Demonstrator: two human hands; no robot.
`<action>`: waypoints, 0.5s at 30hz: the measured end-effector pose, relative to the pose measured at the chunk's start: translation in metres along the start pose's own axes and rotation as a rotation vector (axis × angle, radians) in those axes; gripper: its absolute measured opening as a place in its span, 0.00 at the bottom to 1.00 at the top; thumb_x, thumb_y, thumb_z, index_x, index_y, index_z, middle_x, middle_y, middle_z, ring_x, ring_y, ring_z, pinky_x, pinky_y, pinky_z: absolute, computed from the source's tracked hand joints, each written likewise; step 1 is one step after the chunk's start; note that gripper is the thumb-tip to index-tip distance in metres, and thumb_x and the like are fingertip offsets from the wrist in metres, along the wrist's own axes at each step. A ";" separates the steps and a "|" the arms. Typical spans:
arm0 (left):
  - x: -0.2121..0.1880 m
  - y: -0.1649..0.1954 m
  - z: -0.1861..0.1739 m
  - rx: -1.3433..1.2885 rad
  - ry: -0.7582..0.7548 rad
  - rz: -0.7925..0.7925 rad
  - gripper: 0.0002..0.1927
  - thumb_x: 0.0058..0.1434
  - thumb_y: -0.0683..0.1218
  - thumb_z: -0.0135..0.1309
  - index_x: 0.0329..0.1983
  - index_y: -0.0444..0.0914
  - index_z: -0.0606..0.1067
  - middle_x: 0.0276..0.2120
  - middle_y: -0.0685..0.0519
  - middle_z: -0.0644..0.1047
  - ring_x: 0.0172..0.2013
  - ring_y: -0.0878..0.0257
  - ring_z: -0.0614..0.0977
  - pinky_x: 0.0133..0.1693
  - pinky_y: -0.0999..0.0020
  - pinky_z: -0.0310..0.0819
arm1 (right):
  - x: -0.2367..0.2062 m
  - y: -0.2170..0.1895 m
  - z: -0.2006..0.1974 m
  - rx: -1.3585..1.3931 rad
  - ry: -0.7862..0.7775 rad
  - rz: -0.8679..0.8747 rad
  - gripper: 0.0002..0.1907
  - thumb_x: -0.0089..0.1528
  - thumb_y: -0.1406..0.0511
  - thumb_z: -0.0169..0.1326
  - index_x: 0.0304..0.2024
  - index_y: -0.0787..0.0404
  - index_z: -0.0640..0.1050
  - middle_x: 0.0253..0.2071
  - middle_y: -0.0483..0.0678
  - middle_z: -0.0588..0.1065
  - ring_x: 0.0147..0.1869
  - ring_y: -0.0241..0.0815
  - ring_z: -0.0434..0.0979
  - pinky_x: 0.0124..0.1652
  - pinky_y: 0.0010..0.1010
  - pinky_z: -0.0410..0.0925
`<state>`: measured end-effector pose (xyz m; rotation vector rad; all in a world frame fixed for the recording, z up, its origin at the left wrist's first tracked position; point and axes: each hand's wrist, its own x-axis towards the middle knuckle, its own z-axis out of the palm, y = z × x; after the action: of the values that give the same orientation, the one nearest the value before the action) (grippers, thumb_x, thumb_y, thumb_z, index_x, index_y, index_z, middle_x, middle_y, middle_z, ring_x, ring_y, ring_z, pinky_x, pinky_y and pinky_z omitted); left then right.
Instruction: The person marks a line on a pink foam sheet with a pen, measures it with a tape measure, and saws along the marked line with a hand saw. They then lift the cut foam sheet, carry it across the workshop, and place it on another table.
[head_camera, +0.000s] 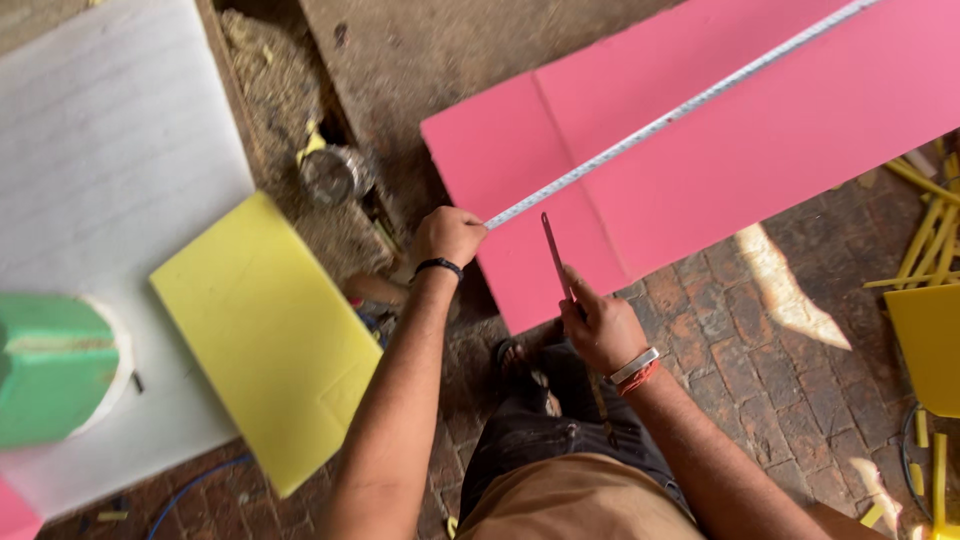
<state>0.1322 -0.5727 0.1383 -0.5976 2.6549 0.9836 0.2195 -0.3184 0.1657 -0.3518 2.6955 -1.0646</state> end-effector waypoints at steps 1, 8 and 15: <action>0.011 0.007 -0.003 0.013 0.031 0.022 0.08 0.54 0.51 0.61 0.36 0.48 0.86 0.36 0.50 0.84 0.37 0.50 0.86 0.40 0.57 0.81 | 0.008 0.003 -0.008 0.029 0.010 0.001 0.32 0.62 0.65 0.54 0.70 0.55 0.67 0.21 0.51 0.79 0.24 0.46 0.82 0.28 0.39 0.74; 0.075 0.044 -0.043 0.118 0.112 0.029 0.08 0.53 0.52 0.61 0.35 0.50 0.86 0.38 0.52 0.84 0.40 0.49 0.85 0.43 0.57 0.80 | 0.085 0.012 -0.049 0.182 -0.055 0.016 0.31 0.63 0.65 0.54 0.70 0.52 0.67 0.22 0.50 0.80 0.25 0.43 0.84 0.29 0.36 0.77; 0.104 0.058 -0.094 0.170 -0.002 -0.041 0.12 0.54 0.54 0.63 0.38 0.48 0.86 0.39 0.51 0.85 0.40 0.52 0.87 0.44 0.60 0.80 | 0.128 0.003 -0.070 0.247 -0.121 0.021 0.33 0.64 0.65 0.53 0.72 0.52 0.64 0.23 0.50 0.81 0.26 0.43 0.84 0.30 0.36 0.77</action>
<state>0.0052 -0.6249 0.2029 -0.6093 2.6778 0.7368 0.0777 -0.3094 0.1985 -0.3301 2.4219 -1.3070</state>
